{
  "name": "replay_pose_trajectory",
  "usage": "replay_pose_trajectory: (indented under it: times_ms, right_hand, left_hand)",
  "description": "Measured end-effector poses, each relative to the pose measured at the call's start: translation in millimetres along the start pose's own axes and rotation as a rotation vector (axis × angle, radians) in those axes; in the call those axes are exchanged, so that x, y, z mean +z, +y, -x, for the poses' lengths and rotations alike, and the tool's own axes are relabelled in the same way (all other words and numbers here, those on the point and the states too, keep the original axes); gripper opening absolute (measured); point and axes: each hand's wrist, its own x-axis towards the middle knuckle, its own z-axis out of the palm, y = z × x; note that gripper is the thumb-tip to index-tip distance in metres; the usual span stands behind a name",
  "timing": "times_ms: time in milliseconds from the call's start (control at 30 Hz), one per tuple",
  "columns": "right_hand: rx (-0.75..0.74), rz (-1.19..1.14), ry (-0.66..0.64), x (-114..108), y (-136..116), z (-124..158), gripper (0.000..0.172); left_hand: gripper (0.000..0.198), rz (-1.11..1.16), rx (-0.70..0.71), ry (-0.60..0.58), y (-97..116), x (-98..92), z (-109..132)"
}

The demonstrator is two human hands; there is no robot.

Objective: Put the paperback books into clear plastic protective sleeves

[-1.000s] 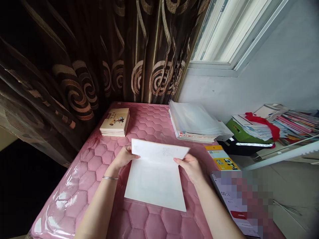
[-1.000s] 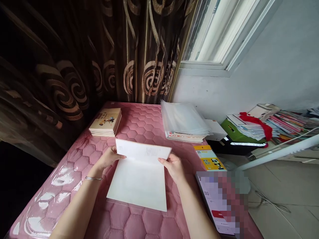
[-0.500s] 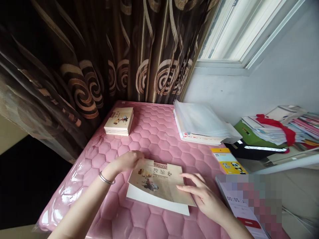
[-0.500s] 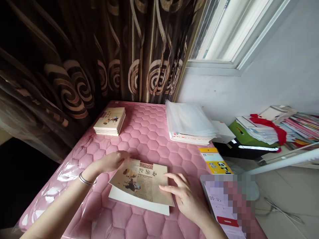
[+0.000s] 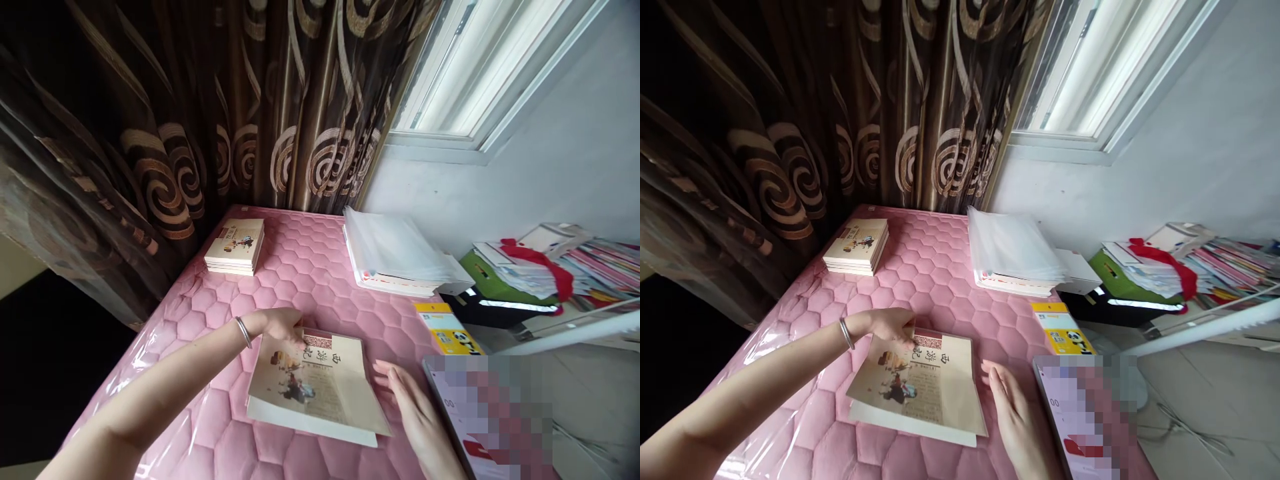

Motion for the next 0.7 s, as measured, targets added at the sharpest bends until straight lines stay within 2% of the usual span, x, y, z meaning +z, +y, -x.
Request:
replay_pose_trajectory:
  times_ms: [133,233,333,400,467,500,567,600,633,700]
  right_hand:
    - [-0.092,-0.039,0.183,5,-16,-11,0.043]
    - [-0.114,-0.169,0.257,15,-36,-24,0.043]
    - [-0.072,-0.354,0.169,32,-57,-39,0.044]
    - [-0.035,-0.444,0.076,48,-67,-48,0.046]
    - [0.001,-0.482,-0.004,63,-74,-57,0.048]
    - [0.022,-0.482,-0.04,70,-76,-61,0.049]
    - [0.054,-0.453,-0.093,80,-78,-67,0.053]
    - [0.05,-0.427,-0.11,83,-78,-69,0.056]
    - [0.032,-0.395,-0.128,86,-78,-71,0.06]
    - [-0.034,-0.322,-0.16,89,-76,-75,0.068]
  left_hand:
    - [0.037,0.155,-0.028,0.172,5,-11.0,13]
    - [0.042,0.377,-0.153,0.364,-1,-15.2,19]
    - [0.045,0.597,-0.3,0.567,-13,-3.9,21]
    - [0.046,0.637,-0.363,0.669,-19,9.4,21]
    - [0.052,0.555,-0.399,0.767,-19,21.5,23]
    - [0.058,0.446,-0.396,0.827,-16,25.9,24]
    - [0.063,0.107,-0.339,0.945,-5,30.7,27]
    - [0.06,-0.075,-0.275,0.95,2,31.8,29]
    - [0.056,-0.228,-0.196,0.905,9,32.6,29]
    - [0.051,-0.398,-0.046,0.706,22,35.5,29]
